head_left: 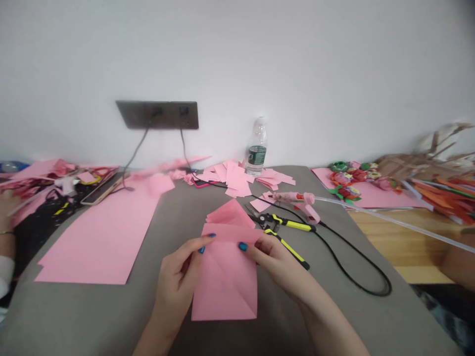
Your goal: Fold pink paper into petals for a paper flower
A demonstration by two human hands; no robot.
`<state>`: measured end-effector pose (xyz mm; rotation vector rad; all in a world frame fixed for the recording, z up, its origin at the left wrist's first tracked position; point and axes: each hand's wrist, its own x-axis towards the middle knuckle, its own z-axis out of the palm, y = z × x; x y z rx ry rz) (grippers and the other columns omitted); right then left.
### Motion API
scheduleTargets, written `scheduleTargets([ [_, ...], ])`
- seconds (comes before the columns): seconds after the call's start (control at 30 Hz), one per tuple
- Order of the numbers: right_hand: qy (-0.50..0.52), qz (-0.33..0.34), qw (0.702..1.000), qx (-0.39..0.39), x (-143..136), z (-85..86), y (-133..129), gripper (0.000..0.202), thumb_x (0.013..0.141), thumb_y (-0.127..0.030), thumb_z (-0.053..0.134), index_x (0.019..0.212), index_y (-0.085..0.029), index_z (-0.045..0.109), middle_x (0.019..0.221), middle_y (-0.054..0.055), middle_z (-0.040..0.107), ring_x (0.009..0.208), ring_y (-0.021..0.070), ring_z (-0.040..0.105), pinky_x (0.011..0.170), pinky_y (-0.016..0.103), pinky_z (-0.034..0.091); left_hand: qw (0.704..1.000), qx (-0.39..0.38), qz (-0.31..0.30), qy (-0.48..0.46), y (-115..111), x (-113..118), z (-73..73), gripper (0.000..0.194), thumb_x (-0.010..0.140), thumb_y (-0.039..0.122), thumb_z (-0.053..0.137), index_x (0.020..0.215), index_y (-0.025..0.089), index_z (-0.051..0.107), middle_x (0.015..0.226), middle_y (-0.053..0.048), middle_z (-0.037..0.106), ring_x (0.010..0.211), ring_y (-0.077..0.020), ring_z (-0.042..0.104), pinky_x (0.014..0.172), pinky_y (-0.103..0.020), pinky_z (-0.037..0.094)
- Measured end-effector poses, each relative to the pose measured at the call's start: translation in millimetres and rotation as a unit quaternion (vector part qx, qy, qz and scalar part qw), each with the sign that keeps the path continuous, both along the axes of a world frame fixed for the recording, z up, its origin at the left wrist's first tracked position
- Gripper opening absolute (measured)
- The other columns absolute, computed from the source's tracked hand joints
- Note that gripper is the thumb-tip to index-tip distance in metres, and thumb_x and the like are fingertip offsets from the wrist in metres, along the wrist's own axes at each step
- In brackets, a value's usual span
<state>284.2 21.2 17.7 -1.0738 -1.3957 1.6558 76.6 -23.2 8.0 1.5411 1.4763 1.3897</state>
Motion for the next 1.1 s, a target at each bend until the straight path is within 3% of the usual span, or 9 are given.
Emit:
scheduleTargets([
  [0.17, 0.032, 0.031, 0.999, 0.006, -1, 4.4, 0, 0.036, 0.085, -0.054, 0.071, 0.097, -0.020, 0.075, 0.095, 0.006, 0.076, 0.085, 0.0222, 0.067, 0.075, 0.032, 0.051, 0.997, -0.051, -0.047, -0.026, 4, -2, 3.2, 0.023, 0.083, 0.028, 0.071, 0.104, 0.023, 0.079, 0.076, -0.001, 0.077, 0.061, -0.0139, 0.064, 0.055, -0.020, 0.050],
  [0.3, 0.033, -0.001, 0.999, 0.030, -3, 1.7, 1, 0.033, 0.083, -0.051, 0.073, 0.085, -0.018, 0.074, 0.083, 0.004, 0.074, 0.076, 0.0198, 0.064, 0.069, 0.029, 0.049, 0.990, -0.111, -0.041, -0.074, 8, -2, 6.7, 0.031, 0.076, 0.030, 0.077, 0.105, 0.020, 0.079, 0.054, 0.003, 0.068, 0.050, -0.0124, 0.060, 0.050, -0.019, 0.048],
  [0.47, 0.003, -0.079, 0.992, 0.097, -1, -6.1, 4, 0.029, 0.079, -0.046, 0.077, 0.070, -0.019, 0.068, 0.066, 0.000, 0.062, 0.063, 0.0158, 0.052, 0.058, 0.027, 0.041, 0.990, -0.109, -0.015, -0.091, 10, 0, 5.3, 0.013, 0.075, 0.029, 0.077, 0.083, 0.023, 0.084, 0.087, -0.006, 0.082, 0.080, -0.0214, 0.075, 0.073, -0.026, 0.060],
  [0.53, -0.021, -0.105, 0.984, 0.144, -1, -6.3, 4, 0.029, 0.079, -0.042, 0.077, 0.065, -0.021, 0.063, 0.069, 0.001, 0.060, 0.067, 0.0175, 0.054, 0.062, 0.028, 0.042, 0.993, -0.088, -0.017, -0.082, 10, 0, 3.2, 0.012, 0.078, 0.029, 0.074, 0.084, 0.025, 0.085, 0.087, -0.006, 0.082, 0.082, -0.0218, 0.075, 0.076, -0.028, 0.060],
  [0.7, -0.040, -0.195, 0.951, 0.237, -4, -2.4, 0, 0.030, 0.077, -0.030, 0.079, 0.065, -0.023, 0.053, 0.113, 0.009, 0.067, 0.112, 0.0277, 0.059, 0.094, 0.039, 0.043, 0.999, 0.029, 0.018, 0.042, 8, -2, 6.7, 0.013, 0.083, 0.027, 0.071, 0.078, 0.026, 0.082, 0.108, -0.007, 0.068, 0.098, -0.0222, 0.066, 0.083, -0.030, 0.055],
  [0.77, -0.009, -0.184, 0.953, 0.239, -7, -0.8, -4, 0.024, 0.079, -0.026, 0.076, 0.080, -0.026, 0.052, 0.113, 0.009, 0.071, 0.112, 0.0269, 0.062, 0.095, 0.041, 0.044, 0.997, 0.042, -0.010, 0.068, 6, -2, 11.1, 0.015, 0.086, 0.025, 0.068, 0.077, 0.025, 0.080, 0.106, -0.006, 0.068, 0.096, -0.0209, 0.066, 0.082, -0.028, 0.054],
  [0.87, -0.042, -0.119, 0.960, 0.248, -11, 3.8, -8, 0.030, 0.082, -0.021, 0.071, 0.105, -0.028, 0.054, 0.083, 0.001, 0.074, 0.083, 0.0229, 0.068, 0.089, 0.041, 0.045, 0.992, 0.029, -0.098, 0.073, 4, 1, 16.0, 0.017, 0.091, 0.020, 0.062, 0.082, 0.023, 0.077, 0.078, -0.001, 0.070, 0.074, -0.0152, 0.067, 0.069, -0.023, 0.052],
  [0.97, -0.166, -0.048, 0.939, 0.298, -14, 10.7, -10, 0.012, 0.085, -0.016, 0.065, 0.090, -0.027, 0.065, 0.075, -0.002, 0.072, 0.072, 0.0193, 0.065, 0.094, 0.045, 0.037, 0.990, 0.030, -0.103, 0.089, 3, 4, 16.6, 0.017, 0.091, 0.017, 0.063, 0.083, 0.021, 0.077, 0.071, 0.000, 0.071, 0.066, -0.0136, 0.066, 0.064, -0.020, 0.050],
  [1.1, -0.245, -0.026, 0.913, 0.324, -20, 16.4, -13, 0.016, 0.083, -0.010, 0.060, 0.077, -0.024, 0.063, 0.078, -0.002, 0.072, 0.071, 0.0168, 0.063, 0.093, 0.044, 0.033, 0.988, 0.019, -0.102, 0.113, 2, 5, 14.1, 0.018, 0.090, 0.017, 0.063, 0.088, 0.023, 0.081, 0.072, 0.000, 0.074, 0.066, -0.0141, 0.069, 0.062, -0.020, 0.050],
])
